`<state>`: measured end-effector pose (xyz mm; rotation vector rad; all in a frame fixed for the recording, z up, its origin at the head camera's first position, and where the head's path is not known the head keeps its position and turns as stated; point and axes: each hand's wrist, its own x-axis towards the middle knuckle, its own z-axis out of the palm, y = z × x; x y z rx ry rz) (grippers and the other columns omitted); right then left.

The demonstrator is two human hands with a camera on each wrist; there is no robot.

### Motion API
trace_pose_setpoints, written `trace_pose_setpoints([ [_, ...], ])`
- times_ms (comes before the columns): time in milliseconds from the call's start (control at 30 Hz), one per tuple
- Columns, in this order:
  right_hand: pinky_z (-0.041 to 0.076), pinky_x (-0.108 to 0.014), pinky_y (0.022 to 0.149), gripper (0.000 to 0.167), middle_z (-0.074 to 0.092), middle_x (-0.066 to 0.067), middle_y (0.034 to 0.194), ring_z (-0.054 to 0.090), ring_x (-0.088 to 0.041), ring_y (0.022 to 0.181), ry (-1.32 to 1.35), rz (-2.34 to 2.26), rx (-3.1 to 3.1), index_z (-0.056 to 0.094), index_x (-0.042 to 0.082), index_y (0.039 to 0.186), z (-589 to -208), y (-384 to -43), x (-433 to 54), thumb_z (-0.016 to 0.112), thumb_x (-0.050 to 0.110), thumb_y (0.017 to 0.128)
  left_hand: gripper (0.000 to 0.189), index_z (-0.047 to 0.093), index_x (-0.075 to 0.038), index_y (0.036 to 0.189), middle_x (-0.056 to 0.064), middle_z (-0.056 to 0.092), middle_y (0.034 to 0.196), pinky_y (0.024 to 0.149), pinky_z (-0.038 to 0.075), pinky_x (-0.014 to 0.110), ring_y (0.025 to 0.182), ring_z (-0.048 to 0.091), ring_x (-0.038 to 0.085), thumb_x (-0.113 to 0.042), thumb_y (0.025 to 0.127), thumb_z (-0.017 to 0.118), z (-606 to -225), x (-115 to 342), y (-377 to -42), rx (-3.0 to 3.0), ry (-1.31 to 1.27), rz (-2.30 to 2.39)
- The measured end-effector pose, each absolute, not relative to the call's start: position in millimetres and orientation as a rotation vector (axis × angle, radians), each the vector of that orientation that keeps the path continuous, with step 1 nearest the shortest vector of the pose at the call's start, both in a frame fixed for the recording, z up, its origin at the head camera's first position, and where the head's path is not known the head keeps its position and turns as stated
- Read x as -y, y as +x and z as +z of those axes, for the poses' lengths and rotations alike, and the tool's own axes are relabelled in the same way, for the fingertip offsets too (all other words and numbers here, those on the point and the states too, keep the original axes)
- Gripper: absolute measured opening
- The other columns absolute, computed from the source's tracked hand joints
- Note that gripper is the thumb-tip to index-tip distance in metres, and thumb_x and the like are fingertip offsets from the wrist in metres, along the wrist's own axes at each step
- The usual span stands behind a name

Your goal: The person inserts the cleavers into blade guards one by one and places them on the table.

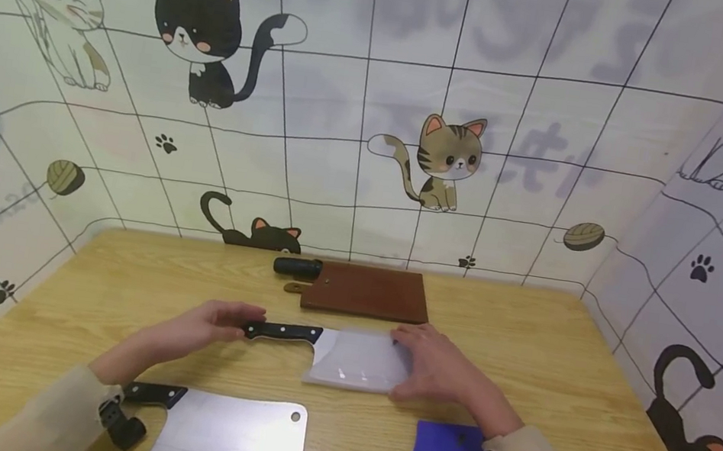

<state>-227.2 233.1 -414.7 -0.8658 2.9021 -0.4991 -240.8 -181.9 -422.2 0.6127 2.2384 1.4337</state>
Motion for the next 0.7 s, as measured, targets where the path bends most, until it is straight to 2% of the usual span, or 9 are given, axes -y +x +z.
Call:
trace_pose_setpoints([
  [333, 0.043, -0.058, 0.102, 0.091, 0.054, -0.024, 0.144, 0.047, -0.047, 0.132, -0.891, -0.511, -2.842, 0.056, -0.003, 0.142, -413.8, -228.8, -240.0, 0.089, 0.042, 0.071, 0.048, 0.046, 0.013, 0.146, 0.029, 0.050, 0.147, 0.109, 0.040, 0.052, 0.137, 0.046, 0.044, -0.008, 0.104, 0.056, -418.8, 192.9, -235.7, -2.317, 0.612, 1.426],
  [533, 0.037, -0.065, 0.104, 0.098, 0.046, -0.029, 0.150, 0.041, -0.053, 0.135, -0.940, -0.534, -2.801, 0.050, -0.004, 0.148, -401.0, -221.6, -251.2, 0.090, 0.046, 0.074, 0.048, 0.047, 0.015, 0.143, 0.030, 0.052, 0.143, 0.103, 0.047, 0.043, 0.133, 0.049, 0.046, -0.006, 0.102, 0.060, -417.1, 212.7, -221.5, -2.341, 0.632, 1.423],
  [700, 0.035, -0.068, 0.103, 0.098, 0.045, -0.025, 0.152, 0.040, -0.052, 0.136, -0.879, -0.681, -2.765, 0.048, 0.001, 0.151, -388.1, -204.5, -267.6, 0.091, 0.045, 0.074, 0.048, 0.050, 0.014, 0.141, 0.031, 0.054, 0.140, 0.097, 0.051, 0.035, 0.130, 0.050, 0.049, -0.007, 0.101, 0.063, -409.5, 234.5, -204.4, -2.323, 0.657, 1.380],
])
